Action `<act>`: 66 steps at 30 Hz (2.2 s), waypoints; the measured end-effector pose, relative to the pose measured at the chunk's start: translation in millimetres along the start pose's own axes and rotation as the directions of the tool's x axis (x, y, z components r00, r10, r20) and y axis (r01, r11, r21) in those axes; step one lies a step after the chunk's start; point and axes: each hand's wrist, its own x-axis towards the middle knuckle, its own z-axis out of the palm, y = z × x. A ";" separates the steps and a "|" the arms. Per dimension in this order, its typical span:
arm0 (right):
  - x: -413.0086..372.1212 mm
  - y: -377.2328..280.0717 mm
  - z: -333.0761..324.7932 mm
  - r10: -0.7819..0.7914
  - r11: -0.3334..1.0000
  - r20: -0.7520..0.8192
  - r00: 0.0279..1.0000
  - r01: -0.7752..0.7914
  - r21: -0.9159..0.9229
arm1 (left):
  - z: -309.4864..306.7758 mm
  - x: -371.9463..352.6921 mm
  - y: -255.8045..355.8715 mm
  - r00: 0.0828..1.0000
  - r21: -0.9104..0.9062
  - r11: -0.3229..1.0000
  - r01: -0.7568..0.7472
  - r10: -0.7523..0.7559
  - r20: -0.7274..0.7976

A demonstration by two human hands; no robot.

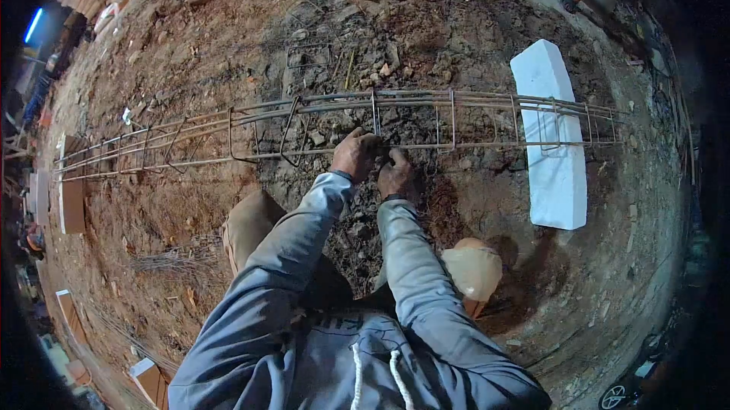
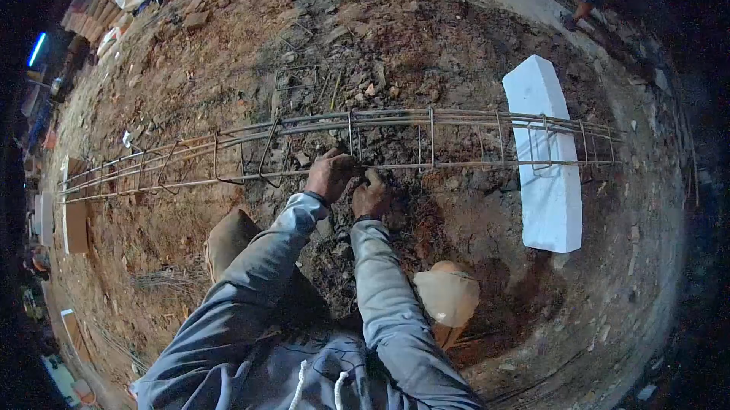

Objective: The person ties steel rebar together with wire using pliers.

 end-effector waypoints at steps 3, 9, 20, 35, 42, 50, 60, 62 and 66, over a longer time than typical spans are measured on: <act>-2.8 -11.0 -3.7 0.095 0.991 0.040 0.995 -0.098 0.087 | 11.1 -2.3 -15.7 0.999 -0.167 0.986 -0.011 0.004 -0.039; -11.1 -1.3 8.6 -0.066 0.998 -0.104 0.992 0.063 -0.029 | 17.6 -3.3 -24.6 0.981 -0.008 0.992 -0.126 0.123 -0.149; -11.8 -7.8 -3.0 -0.099 0.976 0.108 0.989 0.118 -0.183 | 18.3 -0.8 -12.6 0.969 -0.067 0.991 -0.112 0.094 -0.230; 0.8 -54.1 -24.1 -0.140 0.899 0.272 0.952 0.238 -0.368 | -7.0 -40.4 40.1 0.892 -0.451 0.876 0.172 -0.333 -0.307; 2.6 -75.2 -30.0 -0.168 0.809 0.322 0.932 0.317 -0.496 | 53.5 -51.6 16.8 0.724 -0.992 0.101 0.082 -0.690 -0.010; 5.7 -83.1 -34.2 -0.103 0.800 0.387 0.916 0.308 -0.515 | 52.9 -52.2 11.1 0.772 -0.976 -0.180 0.122 -0.601 0.207; 38.1 -97.7 -27.7 0.210 0.708 0.505 0.837 0.226 -0.669 | 73.4 -45.0 1.8 0.728 -0.854 -0.498 0.154 -0.527 0.439; 43.6 -89.0 -26.2 0.172 0.690 0.513 0.841 0.269 -0.672 | 79.6 -42.3 -1.0 0.788 -0.859 -0.494 0.137 -0.471 0.396; 43.2 -86.1 -29.3 0.270 0.832 0.460 0.846 0.035 -0.553 | 97.9 -37.3 -21.0 0.841 -0.963 -0.222 0.152 -0.482 0.244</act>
